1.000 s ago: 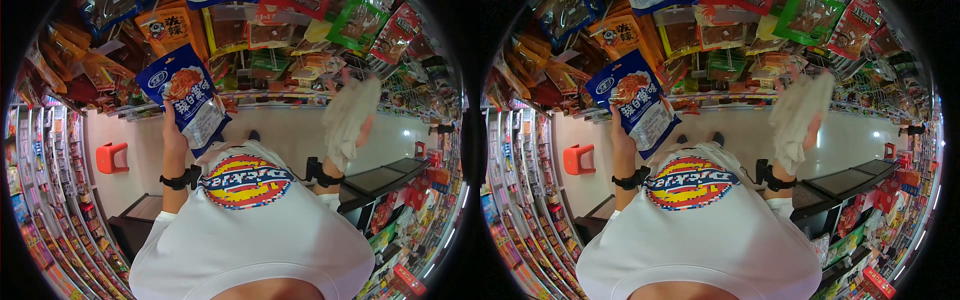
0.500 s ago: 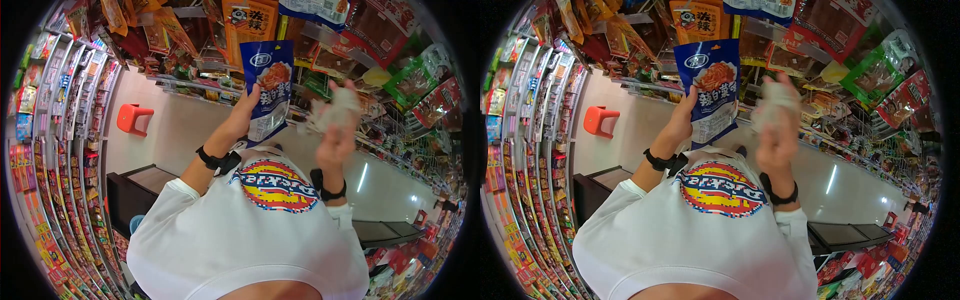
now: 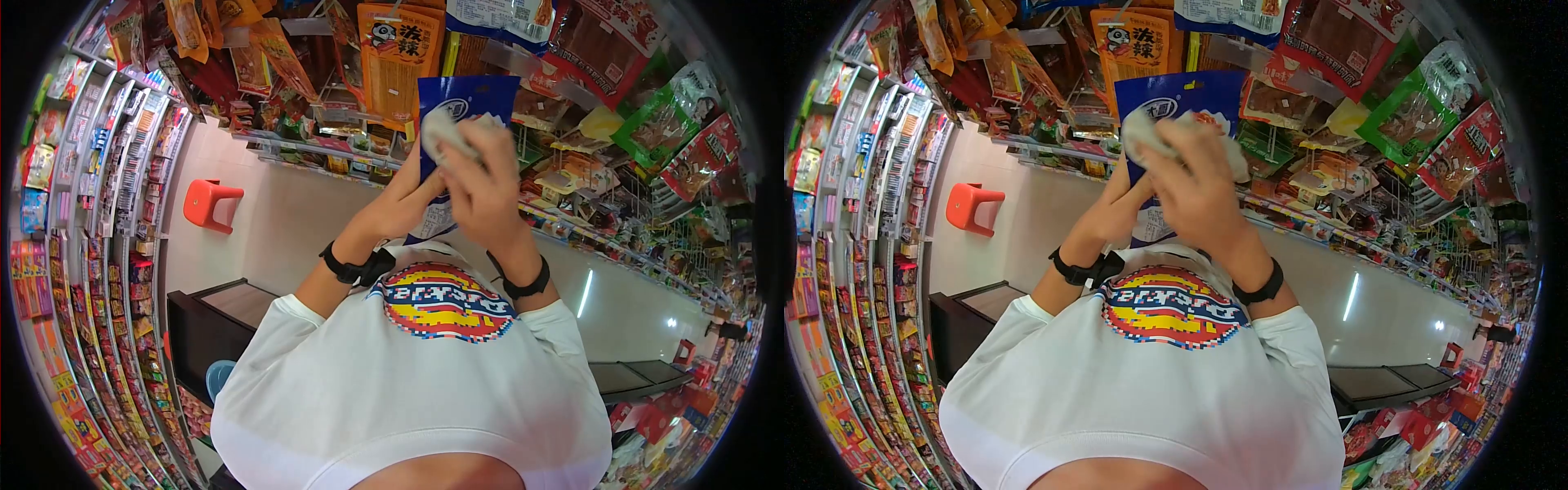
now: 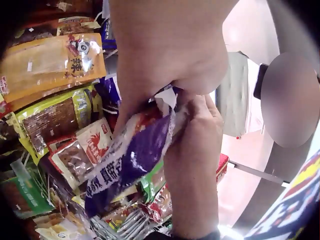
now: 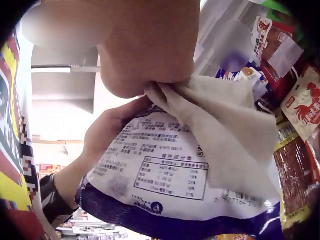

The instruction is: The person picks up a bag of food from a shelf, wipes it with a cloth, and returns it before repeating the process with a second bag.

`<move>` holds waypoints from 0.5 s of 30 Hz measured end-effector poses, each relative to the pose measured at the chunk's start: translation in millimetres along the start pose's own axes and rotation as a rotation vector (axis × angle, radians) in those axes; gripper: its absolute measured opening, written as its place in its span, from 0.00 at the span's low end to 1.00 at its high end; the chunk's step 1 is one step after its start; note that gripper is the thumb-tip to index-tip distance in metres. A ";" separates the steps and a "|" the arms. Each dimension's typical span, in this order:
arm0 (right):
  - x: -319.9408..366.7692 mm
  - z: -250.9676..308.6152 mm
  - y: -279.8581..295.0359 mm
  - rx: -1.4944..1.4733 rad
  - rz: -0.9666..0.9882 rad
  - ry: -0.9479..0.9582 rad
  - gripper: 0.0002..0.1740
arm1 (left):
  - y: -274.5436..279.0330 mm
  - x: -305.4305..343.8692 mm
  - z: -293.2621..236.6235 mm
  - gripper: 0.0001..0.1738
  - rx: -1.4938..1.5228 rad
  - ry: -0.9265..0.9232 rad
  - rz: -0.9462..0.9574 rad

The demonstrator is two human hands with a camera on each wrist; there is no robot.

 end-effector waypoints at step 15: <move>11.0 -1.9 -6.6 0.110 0.078 -0.077 0.22 | 7.0 7.8 -5.6 0.37 0.108 -0.004 0.024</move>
Point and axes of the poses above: each hand's wrist, its own x-axis away from the middle knuckle, its own y-axis out of the back of the hand, z = x × y, the point moved 4 cm from there along -x, towards the middle knuckle, and after that the axes turned 7 degrees about z, right-handed, at the moved point
